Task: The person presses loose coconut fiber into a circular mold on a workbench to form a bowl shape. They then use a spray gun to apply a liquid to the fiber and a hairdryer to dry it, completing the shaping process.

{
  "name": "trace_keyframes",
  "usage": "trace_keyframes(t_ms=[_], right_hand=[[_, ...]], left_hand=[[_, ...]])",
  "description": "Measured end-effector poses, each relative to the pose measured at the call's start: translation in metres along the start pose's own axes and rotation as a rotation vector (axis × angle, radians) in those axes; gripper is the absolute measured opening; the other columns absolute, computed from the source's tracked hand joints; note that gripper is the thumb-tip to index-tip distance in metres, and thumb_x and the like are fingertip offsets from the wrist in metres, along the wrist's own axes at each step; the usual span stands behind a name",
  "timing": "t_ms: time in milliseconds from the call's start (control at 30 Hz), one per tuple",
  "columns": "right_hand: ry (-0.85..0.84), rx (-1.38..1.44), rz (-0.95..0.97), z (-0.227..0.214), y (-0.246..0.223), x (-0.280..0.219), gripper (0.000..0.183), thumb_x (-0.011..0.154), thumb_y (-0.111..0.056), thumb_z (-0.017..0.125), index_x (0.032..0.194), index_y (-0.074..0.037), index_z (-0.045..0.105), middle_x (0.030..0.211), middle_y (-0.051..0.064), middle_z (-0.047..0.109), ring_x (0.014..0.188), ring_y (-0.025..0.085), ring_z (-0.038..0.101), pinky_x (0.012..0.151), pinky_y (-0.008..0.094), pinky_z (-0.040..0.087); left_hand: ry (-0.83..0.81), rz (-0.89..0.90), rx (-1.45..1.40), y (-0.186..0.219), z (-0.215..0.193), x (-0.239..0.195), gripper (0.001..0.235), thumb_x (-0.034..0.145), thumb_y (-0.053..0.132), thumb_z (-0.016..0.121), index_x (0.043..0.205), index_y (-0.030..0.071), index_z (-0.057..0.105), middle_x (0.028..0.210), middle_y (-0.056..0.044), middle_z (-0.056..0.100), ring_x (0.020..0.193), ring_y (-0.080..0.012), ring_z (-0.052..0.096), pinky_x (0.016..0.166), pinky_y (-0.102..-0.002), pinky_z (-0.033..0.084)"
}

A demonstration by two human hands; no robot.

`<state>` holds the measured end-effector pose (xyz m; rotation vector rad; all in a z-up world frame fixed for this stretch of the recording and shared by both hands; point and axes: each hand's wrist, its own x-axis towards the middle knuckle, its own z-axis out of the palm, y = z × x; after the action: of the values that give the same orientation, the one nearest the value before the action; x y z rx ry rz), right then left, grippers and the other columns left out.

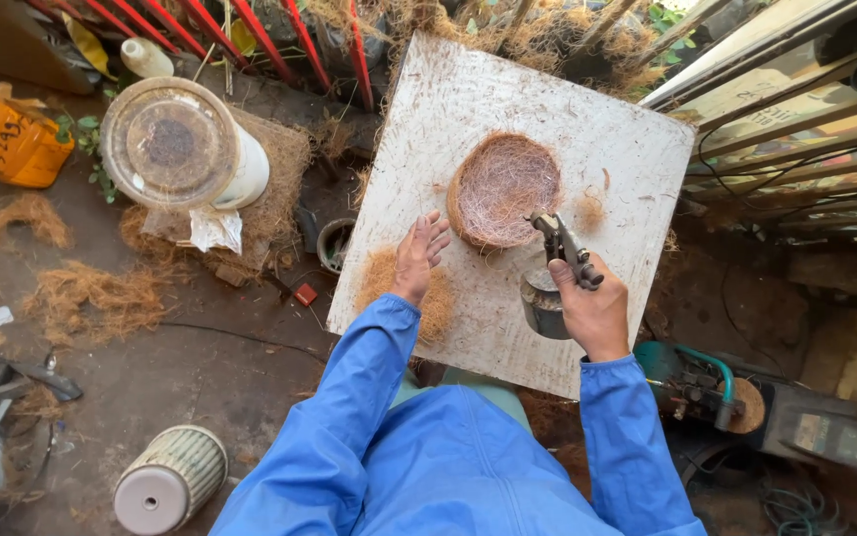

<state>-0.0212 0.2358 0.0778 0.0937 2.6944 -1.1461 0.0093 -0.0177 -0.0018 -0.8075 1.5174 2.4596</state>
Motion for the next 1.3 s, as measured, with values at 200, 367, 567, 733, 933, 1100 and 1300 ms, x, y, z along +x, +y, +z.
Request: trace_keyframes(t_ms=[200,367,567,733,933,1100,1300], right_hand=[[0.060,-0.030,0.037,-0.003,0.006,0.015,0.044,0.098,-0.048,0.071,0.085,-0.008,0.060,0.062,0.016,0.057,0.063,0.030,0.060,0.059,0.042,0.047],[0.098,-0.045,0.095,-0.013,0.014,0.010,0.044,0.097,-0.052,0.070,0.085,-0.010,0.061,0.064,0.012,0.057,0.066,0.027,0.060,0.060,0.041,0.047],[0.041,-0.033,0.185,-0.007,0.031,-0.019,0.047,0.097,-0.053,0.068,0.083,-0.009,0.061,0.064,0.014,0.058,0.067,0.029,0.059,0.063,0.043,0.047],[-0.030,-0.044,0.156,-0.006,0.020,-0.023,0.043,0.094,-0.048,0.070,0.079,-0.009,0.061,0.062,0.014,0.058,0.064,0.030,0.060,0.061,0.043,0.048],[-0.091,-0.059,-0.085,-0.005,-0.060,0.004,0.039,0.094,-0.042,0.073,0.078,-0.009,0.059,0.060,0.015,0.055,0.063,0.027,0.061,0.060,0.040,0.047],[-0.195,-0.121,-0.153,0.006,-0.069,0.045,0.039,0.090,-0.050,0.072,0.099,-0.012,0.067,0.084,0.020,0.066,0.089,0.039,0.067,0.079,0.048,0.053],[-0.123,-0.117,-0.126,-0.003,-0.050,0.078,0.043,0.093,-0.051,0.070,0.091,-0.008,0.064,0.076,0.019,0.065,0.083,0.039,0.067,0.077,0.049,0.052]], left_hand=[[-0.042,0.015,0.043,0.007,0.000,-0.002,0.075,0.102,0.066,0.032,0.153,0.011,0.036,0.150,-0.023,0.047,0.138,-0.0479,0.040,0.111,-0.060,0.027],[-0.058,0.018,0.060,0.003,-0.012,-0.001,0.073,0.102,0.066,0.034,0.152,0.012,0.039,0.149,-0.022,0.048,0.138,-0.0473,0.041,0.111,-0.059,0.028],[-0.054,0.019,0.064,0.004,-0.018,-0.004,0.071,0.103,0.063,0.035,0.151,0.010,0.040,0.146,-0.023,0.050,0.136,-0.0475,0.043,0.110,-0.060,0.030],[-0.076,0.029,0.087,0.008,-0.007,-0.003,0.072,0.103,0.063,0.036,0.150,0.010,0.041,0.146,-0.023,0.051,0.136,-0.0469,0.043,0.111,-0.060,0.030],[-0.039,0.098,0.129,0.031,0.010,0.003,0.070,0.103,0.060,0.038,0.149,0.007,0.043,0.144,-0.024,0.052,0.136,-0.0471,0.043,0.110,-0.063,0.032],[0.047,0.122,0.229,0.032,0.021,0.018,0.071,0.103,0.064,0.035,0.148,0.010,0.045,0.143,-0.021,0.053,0.137,-0.0437,0.044,0.109,-0.061,0.037],[0.120,0.159,0.205,0.037,0.040,0.013,0.070,0.102,0.061,0.036,0.147,0.008,0.046,0.143,-0.022,0.053,0.137,-0.0453,0.043,0.108,-0.061,0.038]])
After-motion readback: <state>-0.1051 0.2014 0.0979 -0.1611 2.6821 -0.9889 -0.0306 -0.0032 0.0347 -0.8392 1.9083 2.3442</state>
